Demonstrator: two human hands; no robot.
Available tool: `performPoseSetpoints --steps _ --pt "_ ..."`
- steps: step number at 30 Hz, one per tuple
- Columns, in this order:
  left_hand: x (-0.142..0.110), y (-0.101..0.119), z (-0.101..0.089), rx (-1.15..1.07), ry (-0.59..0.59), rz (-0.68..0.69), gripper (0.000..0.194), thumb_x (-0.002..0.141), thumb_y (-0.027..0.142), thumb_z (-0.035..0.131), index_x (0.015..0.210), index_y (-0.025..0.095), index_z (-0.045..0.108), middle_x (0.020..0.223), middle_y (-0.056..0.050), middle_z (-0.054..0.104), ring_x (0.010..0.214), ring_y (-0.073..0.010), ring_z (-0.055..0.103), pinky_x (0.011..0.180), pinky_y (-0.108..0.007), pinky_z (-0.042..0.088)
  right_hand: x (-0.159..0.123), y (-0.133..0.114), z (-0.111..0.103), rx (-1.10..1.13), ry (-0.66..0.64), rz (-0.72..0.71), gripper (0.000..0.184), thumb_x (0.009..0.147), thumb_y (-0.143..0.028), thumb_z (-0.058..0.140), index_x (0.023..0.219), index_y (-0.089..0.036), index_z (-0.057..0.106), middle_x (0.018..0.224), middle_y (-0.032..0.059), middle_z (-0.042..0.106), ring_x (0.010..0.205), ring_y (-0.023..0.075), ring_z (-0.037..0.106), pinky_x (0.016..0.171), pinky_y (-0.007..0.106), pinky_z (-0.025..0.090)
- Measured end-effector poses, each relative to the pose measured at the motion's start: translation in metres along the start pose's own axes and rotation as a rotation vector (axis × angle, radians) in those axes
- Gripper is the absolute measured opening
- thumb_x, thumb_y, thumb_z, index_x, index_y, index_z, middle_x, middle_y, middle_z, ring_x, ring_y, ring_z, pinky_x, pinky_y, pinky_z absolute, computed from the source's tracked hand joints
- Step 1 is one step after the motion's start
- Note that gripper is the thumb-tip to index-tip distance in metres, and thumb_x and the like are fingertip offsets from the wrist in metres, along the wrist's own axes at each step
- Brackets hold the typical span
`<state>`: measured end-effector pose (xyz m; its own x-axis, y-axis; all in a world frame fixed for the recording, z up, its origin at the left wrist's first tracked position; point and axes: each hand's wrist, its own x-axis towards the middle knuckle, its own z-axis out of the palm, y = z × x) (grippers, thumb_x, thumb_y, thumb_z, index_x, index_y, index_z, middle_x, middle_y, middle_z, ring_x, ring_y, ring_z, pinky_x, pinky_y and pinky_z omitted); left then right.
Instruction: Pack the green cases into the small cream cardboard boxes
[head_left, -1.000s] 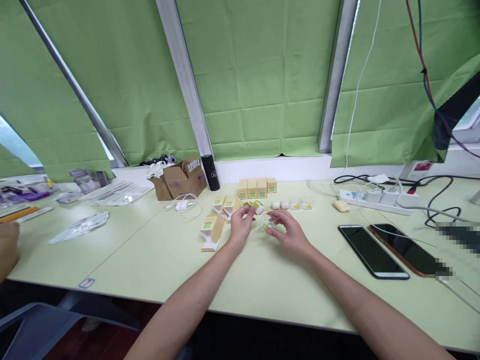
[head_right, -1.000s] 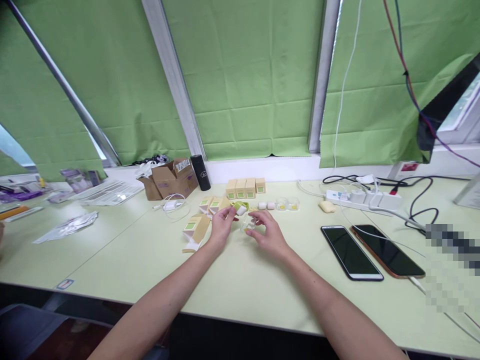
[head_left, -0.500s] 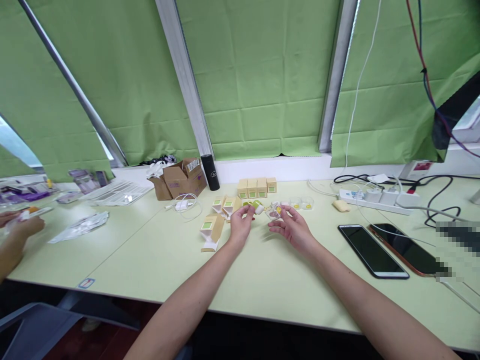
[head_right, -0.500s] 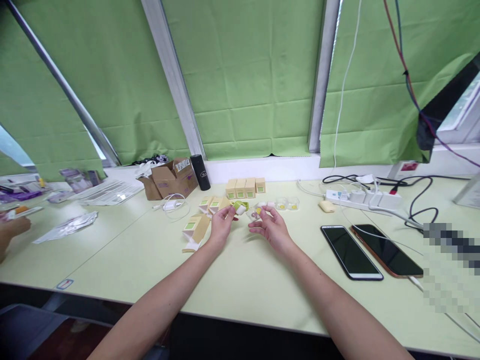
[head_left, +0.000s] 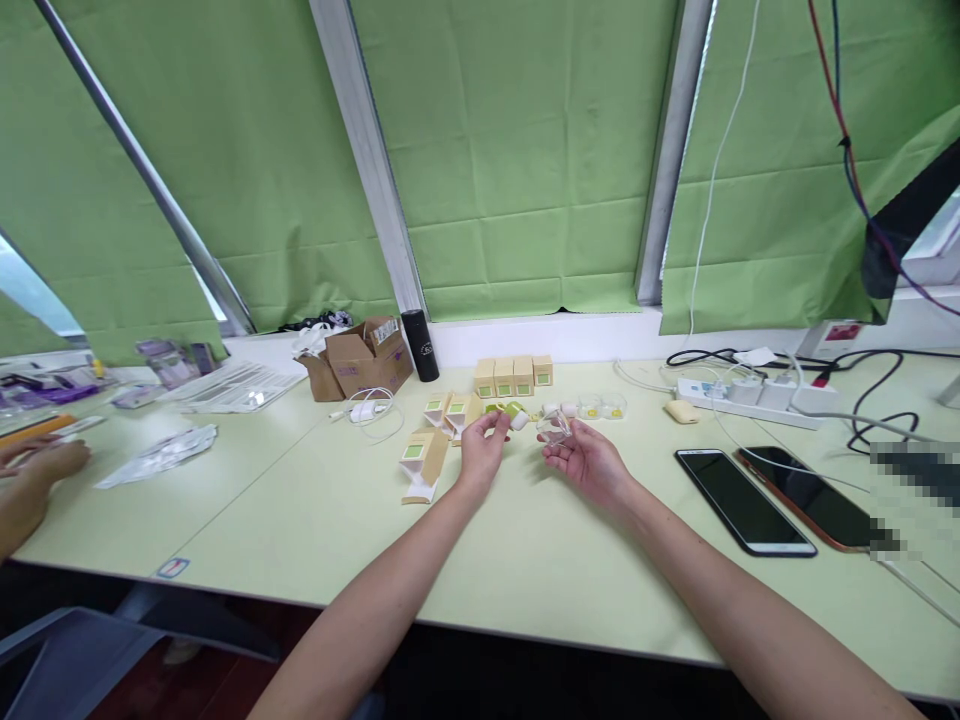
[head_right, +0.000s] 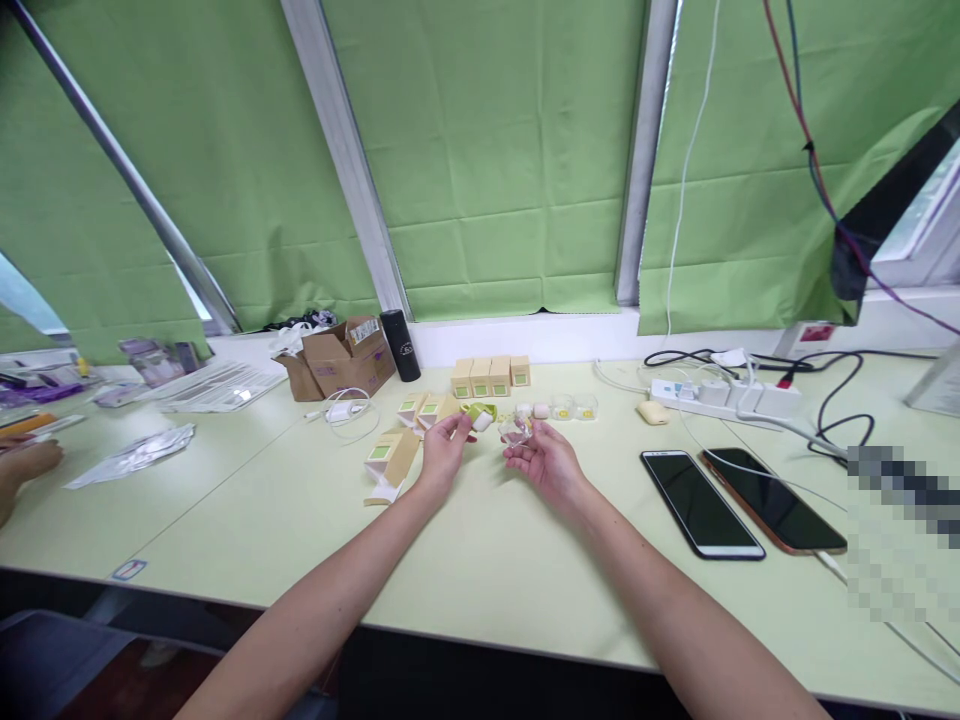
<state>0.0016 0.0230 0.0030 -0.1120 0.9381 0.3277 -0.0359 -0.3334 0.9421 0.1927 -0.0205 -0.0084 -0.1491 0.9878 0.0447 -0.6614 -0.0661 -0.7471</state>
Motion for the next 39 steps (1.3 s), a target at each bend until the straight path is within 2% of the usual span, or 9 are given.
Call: performPoseSetpoints --steps 3,7,15,21,30,39 --pt "0.000 -0.001 0.000 0.001 -0.005 0.001 0.054 0.074 0.064 0.081 0.093 0.013 0.078 0.097 -0.009 0.078 0.072 -0.0155 0.065 0.067 -0.028 0.054 0.000 0.000 -0.001 -0.006 -0.031 -0.007 0.017 0.093 -0.033 0.072 0.103 -0.023 0.063 0.100 0.0097 0.080 0.080 0.0236 0.078 0.076 0.040 0.066" --pt "0.001 -0.002 0.001 -0.006 -0.004 0.006 0.056 0.072 0.066 0.082 0.093 0.014 0.078 0.094 -0.008 0.077 0.071 -0.0153 0.065 0.067 -0.028 0.054 -0.002 0.000 0.001 -0.037 -0.069 -0.002 0.025 0.087 -0.031 0.079 0.105 -0.024 0.062 0.103 0.0067 0.079 0.088 0.0266 0.079 0.085 0.047 0.065" --pt "0.000 -0.002 0.001 0.012 -0.018 0.032 0.058 0.073 0.067 0.081 0.097 0.014 0.078 0.091 -0.007 0.077 0.071 -0.0163 0.066 0.068 -0.028 0.054 -0.004 0.002 0.005 -0.108 -0.079 0.008 0.044 0.073 -0.035 0.093 0.105 -0.025 0.064 0.101 0.0029 0.078 0.088 0.0251 0.079 0.085 0.045 0.064" --pt "-0.003 0.000 0.002 0.018 -0.052 0.027 0.057 0.072 0.065 0.083 0.097 0.014 0.079 0.093 -0.008 0.077 0.075 -0.0173 0.067 0.069 -0.029 0.055 -0.003 0.003 0.005 -0.142 -0.076 -0.007 0.050 0.068 -0.040 0.097 0.104 -0.024 0.066 0.103 0.0046 0.077 0.086 0.0240 0.078 0.085 0.046 0.063" --pt "-0.005 -0.001 0.004 0.014 -0.082 0.017 0.053 0.071 0.060 0.085 0.099 0.015 0.080 0.100 -0.011 0.079 0.088 -0.0223 0.072 0.074 -0.030 0.056 -0.005 0.003 0.007 -0.201 -0.064 -0.048 0.050 0.066 -0.038 0.097 0.104 -0.022 0.069 0.110 0.0070 0.074 0.092 0.0239 0.075 0.087 0.047 0.063" --pt "-0.009 0.000 0.004 0.078 -0.152 0.036 0.049 0.075 0.055 0.084 0.103 0.014 0.080 0.106 -0.012 0.080 0.096 -0.0240 0.073 0.079 -0.031 0.055 -0.004 0.005 0.008 -0.218 -0.028 -0.091 0.051 0.062 -0.037 0.098 0.102 -0.023 0.070 0.110 0.0051 0.069 0.096 0.0255 0.072 0.090 0.051 0.062"
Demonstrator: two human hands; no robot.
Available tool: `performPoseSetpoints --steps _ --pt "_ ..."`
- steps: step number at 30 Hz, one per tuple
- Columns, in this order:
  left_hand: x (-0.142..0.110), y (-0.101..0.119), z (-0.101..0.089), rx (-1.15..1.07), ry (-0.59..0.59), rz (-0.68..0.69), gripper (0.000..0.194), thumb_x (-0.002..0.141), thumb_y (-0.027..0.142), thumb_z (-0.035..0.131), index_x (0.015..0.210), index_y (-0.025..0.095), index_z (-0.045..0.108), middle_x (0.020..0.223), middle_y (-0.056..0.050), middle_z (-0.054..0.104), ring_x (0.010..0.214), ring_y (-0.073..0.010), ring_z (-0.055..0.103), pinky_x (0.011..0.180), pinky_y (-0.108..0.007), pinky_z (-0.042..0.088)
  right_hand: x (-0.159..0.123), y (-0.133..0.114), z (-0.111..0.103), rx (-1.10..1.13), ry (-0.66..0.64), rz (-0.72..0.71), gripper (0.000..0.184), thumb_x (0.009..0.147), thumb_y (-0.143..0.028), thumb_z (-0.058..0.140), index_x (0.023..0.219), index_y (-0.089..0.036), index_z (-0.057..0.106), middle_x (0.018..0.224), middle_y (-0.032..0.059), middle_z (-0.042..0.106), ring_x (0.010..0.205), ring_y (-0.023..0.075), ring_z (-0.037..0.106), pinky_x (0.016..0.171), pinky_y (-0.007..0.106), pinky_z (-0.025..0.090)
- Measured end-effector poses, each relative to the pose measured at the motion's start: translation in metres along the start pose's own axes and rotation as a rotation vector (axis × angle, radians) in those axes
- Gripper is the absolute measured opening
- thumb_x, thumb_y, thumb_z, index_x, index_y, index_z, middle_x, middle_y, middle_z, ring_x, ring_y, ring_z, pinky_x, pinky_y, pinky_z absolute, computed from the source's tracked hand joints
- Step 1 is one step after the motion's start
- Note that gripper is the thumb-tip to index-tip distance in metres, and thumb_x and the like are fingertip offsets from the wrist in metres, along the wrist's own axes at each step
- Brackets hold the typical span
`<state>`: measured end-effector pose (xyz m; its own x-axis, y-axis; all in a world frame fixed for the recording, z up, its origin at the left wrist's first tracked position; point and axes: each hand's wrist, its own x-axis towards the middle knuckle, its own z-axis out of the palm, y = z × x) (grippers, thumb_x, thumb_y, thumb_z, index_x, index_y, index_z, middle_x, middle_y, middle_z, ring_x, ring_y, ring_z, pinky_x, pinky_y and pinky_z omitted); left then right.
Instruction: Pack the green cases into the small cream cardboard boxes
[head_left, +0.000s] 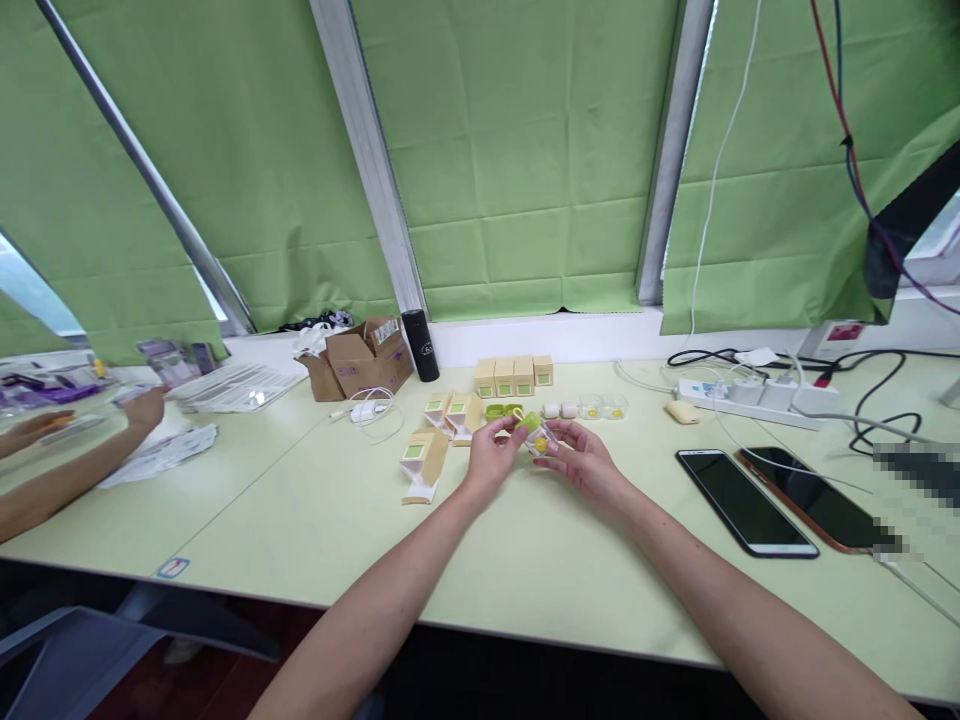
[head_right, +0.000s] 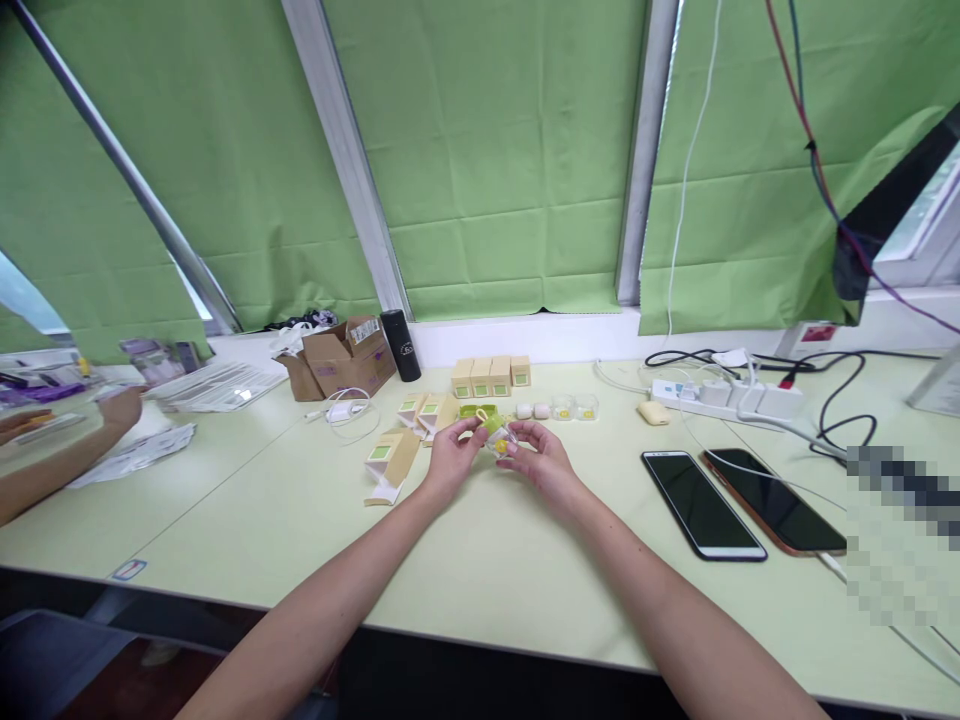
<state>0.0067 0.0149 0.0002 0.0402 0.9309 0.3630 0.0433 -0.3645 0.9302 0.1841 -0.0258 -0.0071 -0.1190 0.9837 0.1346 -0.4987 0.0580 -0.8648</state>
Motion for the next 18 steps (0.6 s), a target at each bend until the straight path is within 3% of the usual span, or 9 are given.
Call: performPoseSetpoints --steps 18 --pt "-0.0018 -0.0018 -0.0019 0.012 -0.045 0.034 0.044 0.078 0.049 0.084 0.107 0.016 0.080 0.109 -0.012 0.078 0.099 -0.0231 0.071 0.079 -0.030 0.055 -0.0008 0.0053 -0.0001 -0.075 0.034 -0.052 0.053 0.063 -0.041 0.096 0.105 -0.024 0.069 0.114 0.0041 0.064 0.091 0.0213 0.070 0.090 0.049 0.063"
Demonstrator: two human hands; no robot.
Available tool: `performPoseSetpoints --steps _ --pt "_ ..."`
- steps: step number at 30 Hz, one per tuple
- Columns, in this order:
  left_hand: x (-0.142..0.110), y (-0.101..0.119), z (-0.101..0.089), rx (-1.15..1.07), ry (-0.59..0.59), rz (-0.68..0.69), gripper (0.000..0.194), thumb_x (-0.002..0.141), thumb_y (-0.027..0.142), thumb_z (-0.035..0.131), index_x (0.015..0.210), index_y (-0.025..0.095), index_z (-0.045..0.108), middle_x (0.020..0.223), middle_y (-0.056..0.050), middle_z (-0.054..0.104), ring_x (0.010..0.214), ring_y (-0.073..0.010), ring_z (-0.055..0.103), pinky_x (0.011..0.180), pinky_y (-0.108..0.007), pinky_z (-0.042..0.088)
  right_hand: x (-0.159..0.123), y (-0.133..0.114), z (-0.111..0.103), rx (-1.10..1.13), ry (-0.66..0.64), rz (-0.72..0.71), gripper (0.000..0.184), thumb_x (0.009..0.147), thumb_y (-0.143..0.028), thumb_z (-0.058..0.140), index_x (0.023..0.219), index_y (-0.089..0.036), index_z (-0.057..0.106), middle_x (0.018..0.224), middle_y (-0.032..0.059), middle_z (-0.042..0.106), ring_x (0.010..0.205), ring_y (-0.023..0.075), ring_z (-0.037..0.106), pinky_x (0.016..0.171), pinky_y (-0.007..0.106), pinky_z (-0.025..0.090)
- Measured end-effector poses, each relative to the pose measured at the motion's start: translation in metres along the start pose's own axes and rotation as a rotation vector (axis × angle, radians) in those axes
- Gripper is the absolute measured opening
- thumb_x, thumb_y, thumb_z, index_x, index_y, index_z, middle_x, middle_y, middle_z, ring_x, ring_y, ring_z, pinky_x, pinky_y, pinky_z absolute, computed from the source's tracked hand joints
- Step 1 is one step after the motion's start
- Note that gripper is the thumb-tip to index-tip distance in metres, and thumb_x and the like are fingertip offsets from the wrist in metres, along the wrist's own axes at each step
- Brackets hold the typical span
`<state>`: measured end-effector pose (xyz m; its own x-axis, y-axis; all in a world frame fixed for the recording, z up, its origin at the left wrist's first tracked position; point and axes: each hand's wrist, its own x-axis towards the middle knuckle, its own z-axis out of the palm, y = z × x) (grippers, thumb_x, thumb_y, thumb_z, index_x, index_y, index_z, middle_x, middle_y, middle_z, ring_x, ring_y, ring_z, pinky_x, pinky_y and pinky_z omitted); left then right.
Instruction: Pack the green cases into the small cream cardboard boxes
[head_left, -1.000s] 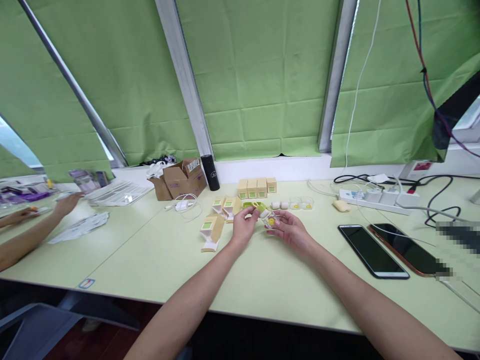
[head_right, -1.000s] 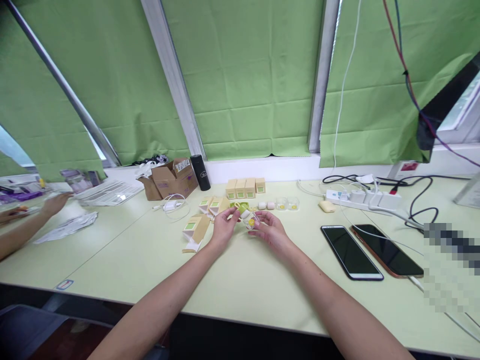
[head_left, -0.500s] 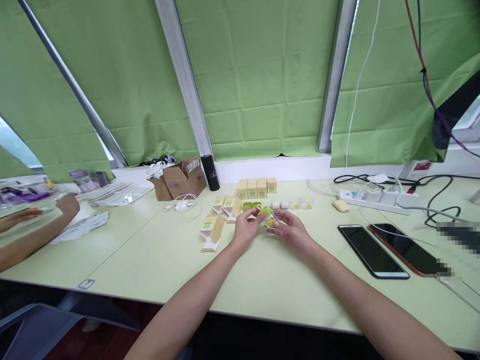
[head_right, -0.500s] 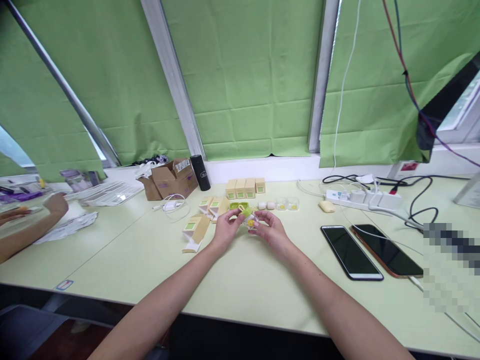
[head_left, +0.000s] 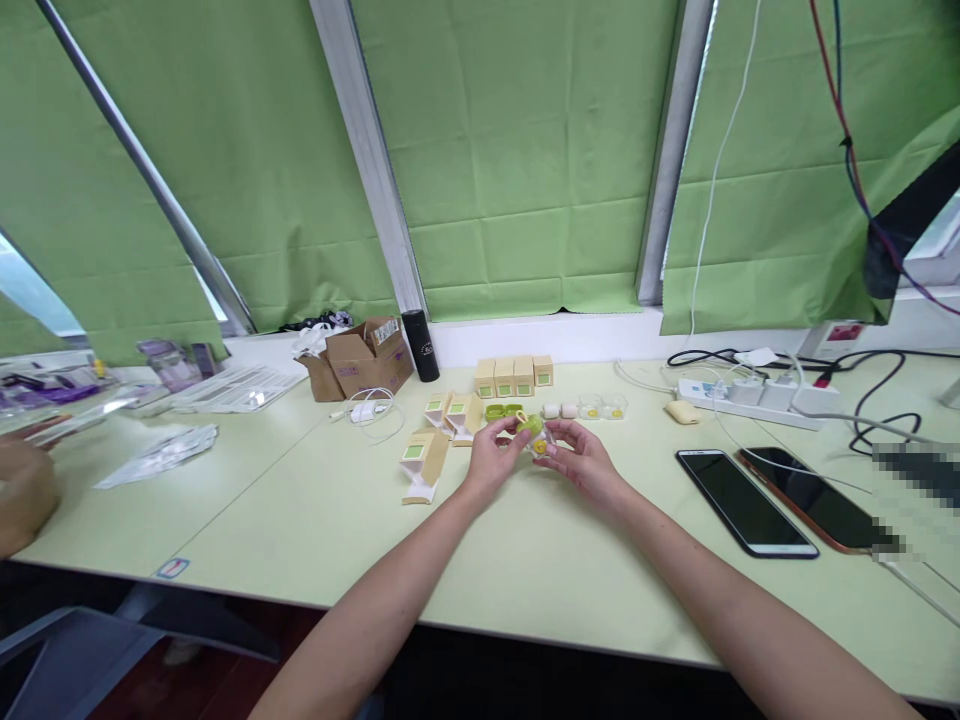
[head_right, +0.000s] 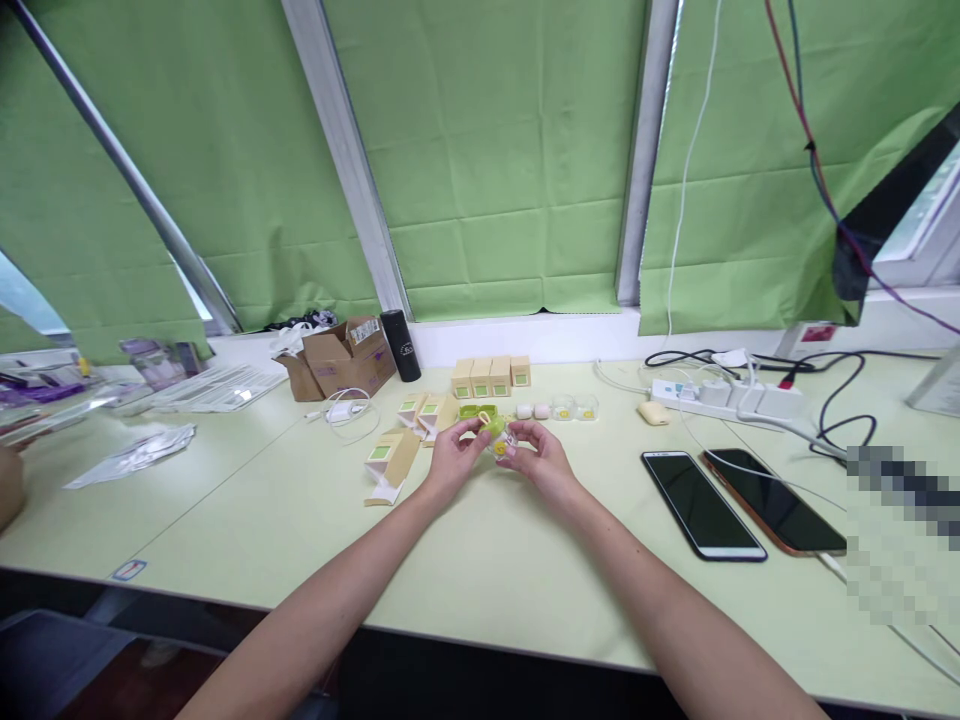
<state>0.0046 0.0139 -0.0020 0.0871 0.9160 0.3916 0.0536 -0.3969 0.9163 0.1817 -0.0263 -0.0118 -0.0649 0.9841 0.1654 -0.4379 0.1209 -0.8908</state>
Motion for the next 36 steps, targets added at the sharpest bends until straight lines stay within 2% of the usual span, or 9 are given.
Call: performPoseSetpoints --steps 6,15,21,27,32,36 --pt "-0.001 0.001 -0.001 0.021 -0.041 0.004 0.046 0.080 0.053 0.082 0.105 0.015 0.080 0.112 -0.014 0.077 0.102 -0.0258 0.071 0.084 -0.034 0.056 0.001 0.001 -0.001 -0.093 -0.031 -0.044 0.060 0.064 -0.040 0.095 0.114 -0.027 0.064 0.115 0.0036 0.063 0.090 0.0212 0.071 0.089 0.046 0.063" --pt "-0.004 0.005 -0.003 0.000 -0.090 0.006 0.043 0.081 0.050 0.082 0.105 0.015 0.080 0.113 -0.015 0.078 0.104 -0.0278 0.072 0.082 -0.033 0.056 -0.004 0.000 0.001 -0.295 -0.068 -0.110 0.064 0.072 -0.038 0.087 0.129 -0.032 0.058 0.103 0.0001 0.059 0.092 0.0201 0.067 0.086 0.041 0.059" --pt "-0.002 0.003 -0.003 -0.004 -0.078 0.018 0.046 0.081 0.052 0.082 0.108 0.015 0.080 0.115 -0.016 0.078 0.105 -0.0277 0.072 0.085 -0.036 0.057 -0.004 -0.001 0.001 -0.210 -0.118 -0.094 0.062 0.075 -0.042 0.086 0.129 -0.033 0.057 0.110 0.0021 0.062 0.089 0.0190 0.069 0.095 0.046 0.058" --pt "-0.004 0.003 -0.003 0.007 -0.094 0.046 0.046 0.088 0.051 0.075 0.118 0.017 0.075 0.119 -0.016 0.075 0.110 -0.0266 0.069 0.087 -0.035 0.056 -0.003 -0.002 0.002 -0.146 -0.079 -0.082 0.061 0.076 -0.046 0.087 0.127 -0.033 0.057 0.111 0.0030 0.066 0.091 0.0197 0.072 0.097 0.046 0.059" --pt "-0.009 0.010 -0.003 0.020 -0.141 0.118 0.045 0.085 0.042 0.078 0.123 0.020 0.068 0.119 -0.012 0.071 0.111 -0.0234 0.064 0.085 -0.031 0.053 -0.003 -0.006 0.004 -0.099 -0.060 -0.076 0.062 0.075 -0.047 0.088 0.127 -0.034 0.057 0.111 0.0027 0.067 0.095 0.0207 0.073 0.100 0.047 0.058" --pt "-0.012 0.014 -0.002 0.057 -0.164 0.136 0.047 0.081 0.033 0.081 0.124 0.022 0.065 0.123 -0.011 0.069 0.110 -0.0229 0.061 0.085 -0.032 0.053 -0.004 -0.007 0.004 -0.075 -0.064 -0.074 0.058 0.077 -0.045 0.088 0.126 -0.035 0.060 0.110 0.0023 0.068 0.095 0.0208 0.073 0.100 0.047 0.058"
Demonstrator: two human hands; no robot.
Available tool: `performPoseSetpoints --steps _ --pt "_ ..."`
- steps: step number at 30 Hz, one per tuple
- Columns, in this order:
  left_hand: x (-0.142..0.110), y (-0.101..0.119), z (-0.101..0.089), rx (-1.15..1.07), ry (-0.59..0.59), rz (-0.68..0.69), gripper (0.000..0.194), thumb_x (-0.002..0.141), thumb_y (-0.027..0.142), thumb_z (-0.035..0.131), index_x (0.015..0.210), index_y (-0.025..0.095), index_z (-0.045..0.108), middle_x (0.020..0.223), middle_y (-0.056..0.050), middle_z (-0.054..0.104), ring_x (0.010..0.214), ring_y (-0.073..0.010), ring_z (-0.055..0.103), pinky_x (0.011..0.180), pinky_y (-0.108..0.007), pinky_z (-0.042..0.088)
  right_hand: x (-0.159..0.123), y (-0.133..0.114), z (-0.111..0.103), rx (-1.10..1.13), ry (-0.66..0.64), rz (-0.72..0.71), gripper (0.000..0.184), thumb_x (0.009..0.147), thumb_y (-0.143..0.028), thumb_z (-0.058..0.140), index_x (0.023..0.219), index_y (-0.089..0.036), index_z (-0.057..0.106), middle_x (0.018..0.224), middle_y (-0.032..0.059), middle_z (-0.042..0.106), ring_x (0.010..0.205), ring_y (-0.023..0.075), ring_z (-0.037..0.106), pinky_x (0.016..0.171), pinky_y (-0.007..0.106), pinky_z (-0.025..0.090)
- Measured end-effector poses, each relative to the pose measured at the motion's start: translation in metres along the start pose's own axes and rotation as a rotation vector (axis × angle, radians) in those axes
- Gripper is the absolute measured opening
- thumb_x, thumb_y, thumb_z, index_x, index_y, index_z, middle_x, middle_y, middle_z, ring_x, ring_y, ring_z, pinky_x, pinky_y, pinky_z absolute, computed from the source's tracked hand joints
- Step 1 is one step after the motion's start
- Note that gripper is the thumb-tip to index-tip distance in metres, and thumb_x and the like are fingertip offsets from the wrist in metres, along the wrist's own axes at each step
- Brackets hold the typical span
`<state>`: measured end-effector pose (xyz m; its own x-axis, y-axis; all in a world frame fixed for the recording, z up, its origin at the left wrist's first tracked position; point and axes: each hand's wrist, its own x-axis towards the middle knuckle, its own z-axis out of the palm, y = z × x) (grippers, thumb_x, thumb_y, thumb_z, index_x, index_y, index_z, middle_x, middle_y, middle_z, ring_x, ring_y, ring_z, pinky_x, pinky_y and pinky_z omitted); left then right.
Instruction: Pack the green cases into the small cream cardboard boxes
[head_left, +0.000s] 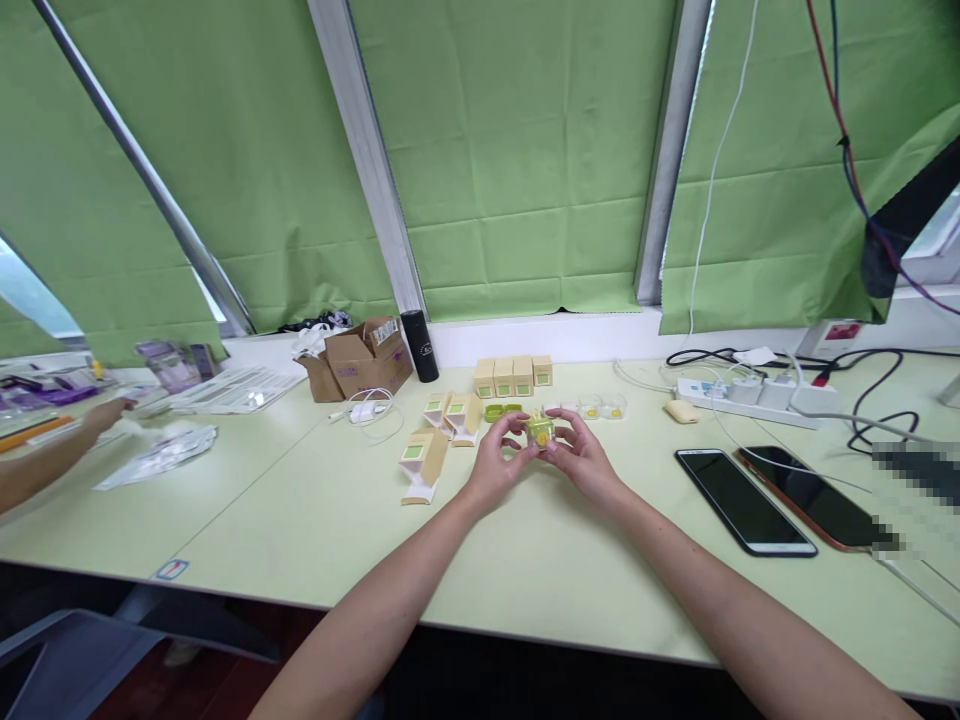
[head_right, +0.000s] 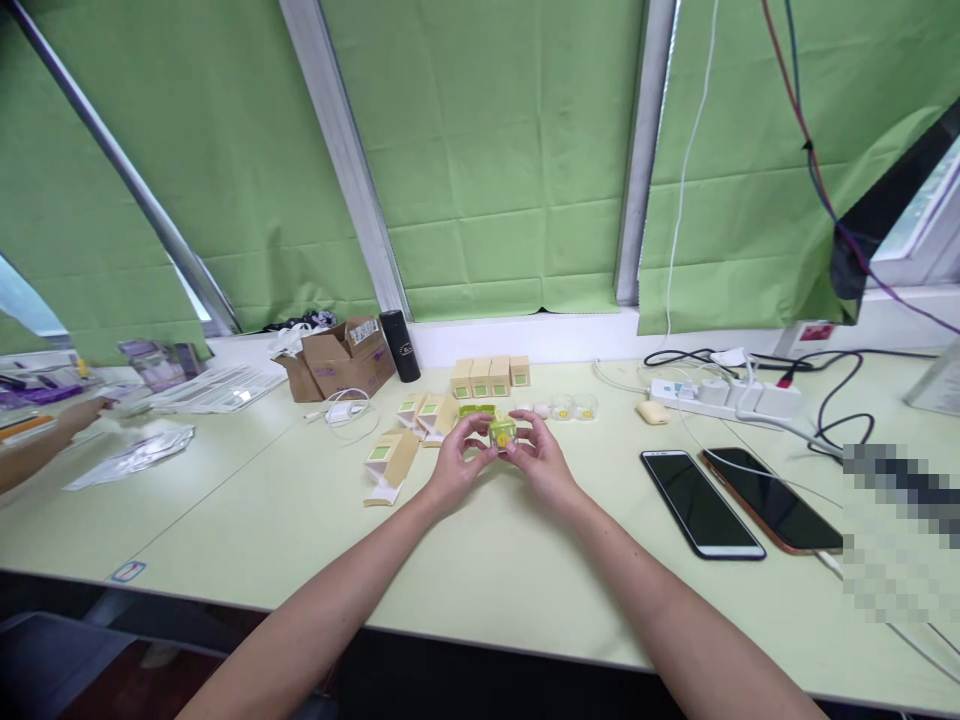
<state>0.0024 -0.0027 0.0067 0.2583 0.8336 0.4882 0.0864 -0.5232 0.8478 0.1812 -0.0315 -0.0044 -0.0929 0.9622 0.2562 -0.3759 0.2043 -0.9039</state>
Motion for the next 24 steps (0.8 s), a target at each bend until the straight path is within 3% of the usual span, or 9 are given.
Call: performPoseSetpoints --steps 13,19,24 --pt "0.0015 -0.0004 0.0023 0.044 0.038 0.023 0.046 0.080 0.033 0.085 0.123 0.024 0.070 0.126 -0.011 0.069 0.106 -0.0231 0.063 0.090 -0.036 0.053 0.0008 -0.0061 -0.0010 0.033 -0.011 -0.017 0.051 0.075 -0.045 0.090 0.118 -0.032 0.065 0.108 0.0025 0.072 0.094 0.0217 0.074 0.102 0.047 0.058" --pt "0.0001 -0.0003 0.0026 0.072 0.063 0.064 0.052 0.080 0.029 0.084 0.129 0.024 0.066 0.124 -0.011 0.068 0.111 -0.0237 0.063 0.090 -0.036 0.053 -0.0007 -0.0087 0.0027 0.221 -0.019 0.064 0.053 0.077 -0.042 0.089 0.122 -0.030 0.065 0.103 0.0034 0.077 0.094 0.0235 0.076 0.102 0.047 0.058" --pt "-0.0015 -0.0020 0.0031 0.064 0.060 0.133 0.048 0.086 0.023 0.078 0.132 0.024 0.063 0.124 -0.010 0.068 0.111 -0.0222 0.067 0.090 -0.036 0.055 0.0007 -0.0065 -0.0020 0.364 -0.011 0.125 0.047 0.084 -0.029 0.078 0.129 -0.026 0.064 0.102 0.0066 0.079 0.089 0.0254 0.078 0.094 0.048 0.060"
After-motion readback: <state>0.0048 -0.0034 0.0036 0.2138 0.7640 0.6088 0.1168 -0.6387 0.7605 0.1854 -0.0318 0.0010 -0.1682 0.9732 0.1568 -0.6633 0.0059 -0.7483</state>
